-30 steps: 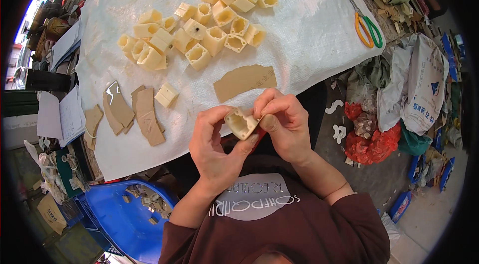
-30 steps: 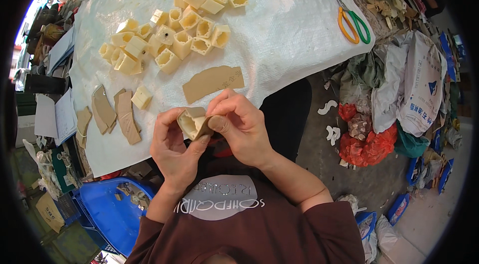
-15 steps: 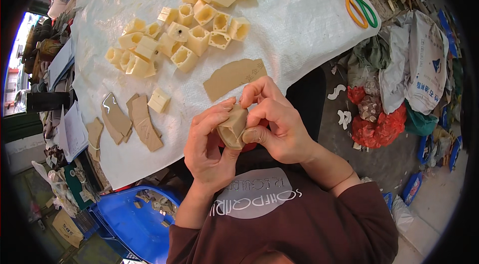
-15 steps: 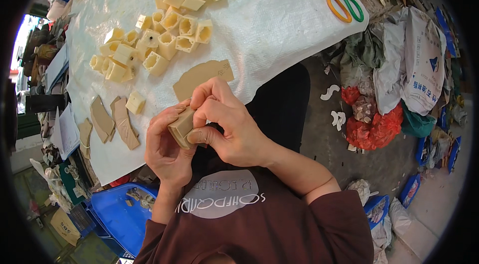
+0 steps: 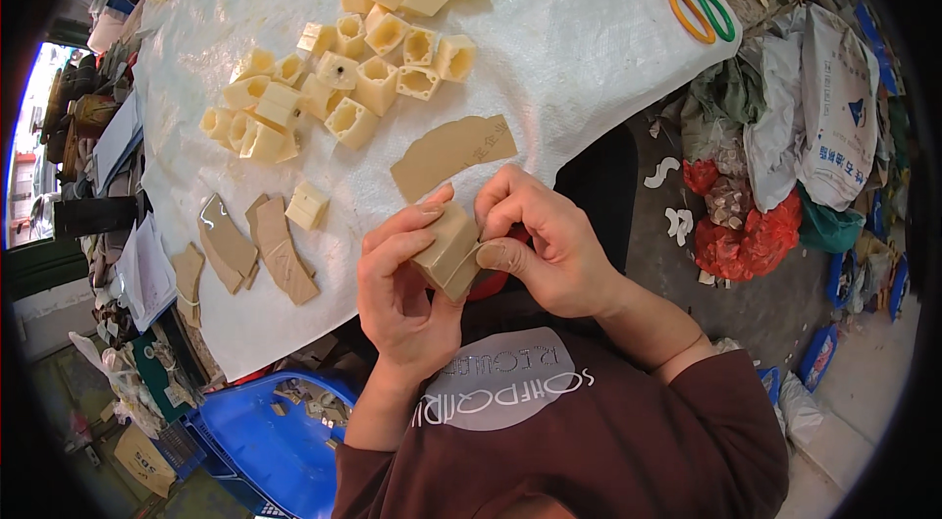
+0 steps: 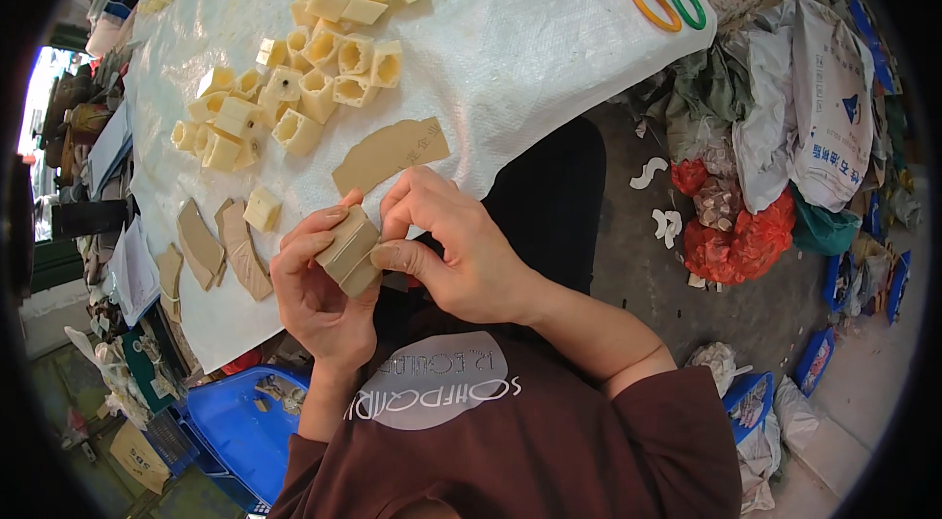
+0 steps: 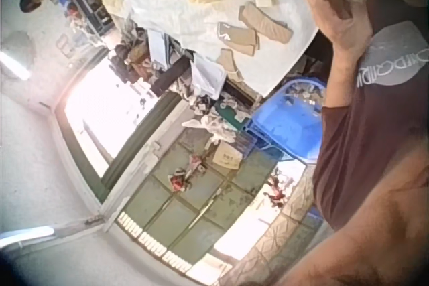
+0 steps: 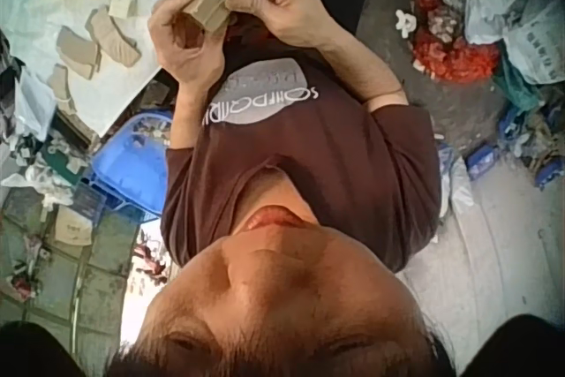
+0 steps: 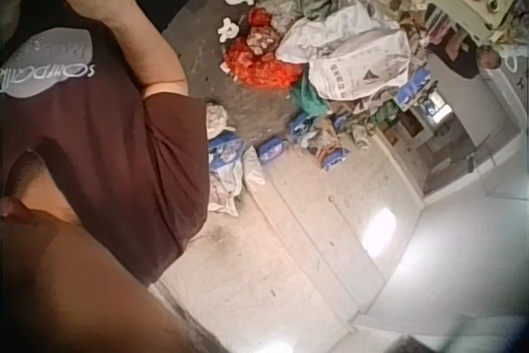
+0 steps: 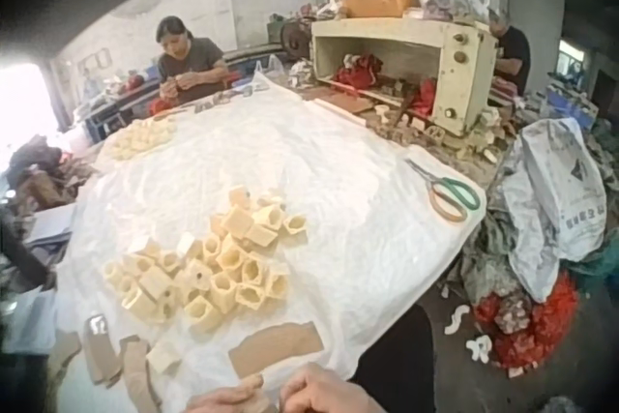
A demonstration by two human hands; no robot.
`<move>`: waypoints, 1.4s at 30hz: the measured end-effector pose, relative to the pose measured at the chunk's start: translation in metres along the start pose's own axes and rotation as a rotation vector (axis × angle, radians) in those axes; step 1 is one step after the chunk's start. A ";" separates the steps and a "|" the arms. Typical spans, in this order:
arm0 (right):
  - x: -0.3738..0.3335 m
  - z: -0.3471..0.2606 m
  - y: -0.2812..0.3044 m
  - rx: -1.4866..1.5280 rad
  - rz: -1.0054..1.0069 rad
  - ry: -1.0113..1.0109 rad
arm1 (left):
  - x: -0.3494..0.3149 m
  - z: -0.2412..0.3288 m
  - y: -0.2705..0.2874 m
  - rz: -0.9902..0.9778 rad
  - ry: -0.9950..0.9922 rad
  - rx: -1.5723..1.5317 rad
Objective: The person picks up small, hollow, off-white plastic components and wraps them with brown paper strips. They use scissors to trim the excess paper and place the finished units onto a white sheet on the table. The process is repeated for multiple items throughout the clip.
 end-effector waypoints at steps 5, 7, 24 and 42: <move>-0.010 0.009 -0.008 0.239 0.029 -0.158 | -0.002 -0.001 -0.001 -0.030 -0.017 -0.026; -0.010 0.013 -0.010 0.357 0.016 -0.246 | -0.002 0.000 -0.001 -0.032 -0.027 -0.036; -0.012 0.033 -0.008 0.544 0.136 -0.353 | -0.004 -0.007 -0.007 0.025 -0.031 0.000; -0.016 0.030 -0.014 0.363 0.093 -0.380 | -0.006 -0.018 -0.016 0.064 -0.247 0.199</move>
Point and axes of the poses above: each hand's wrist, its own x-axis towards the middle knuckle, its own y-axis out of the back of the hand, z = x × y, the point moved 7 cm from there along x, towards the middle knuckle, and after that the axes turned 9 degrees about y, right-handed, at the moved point
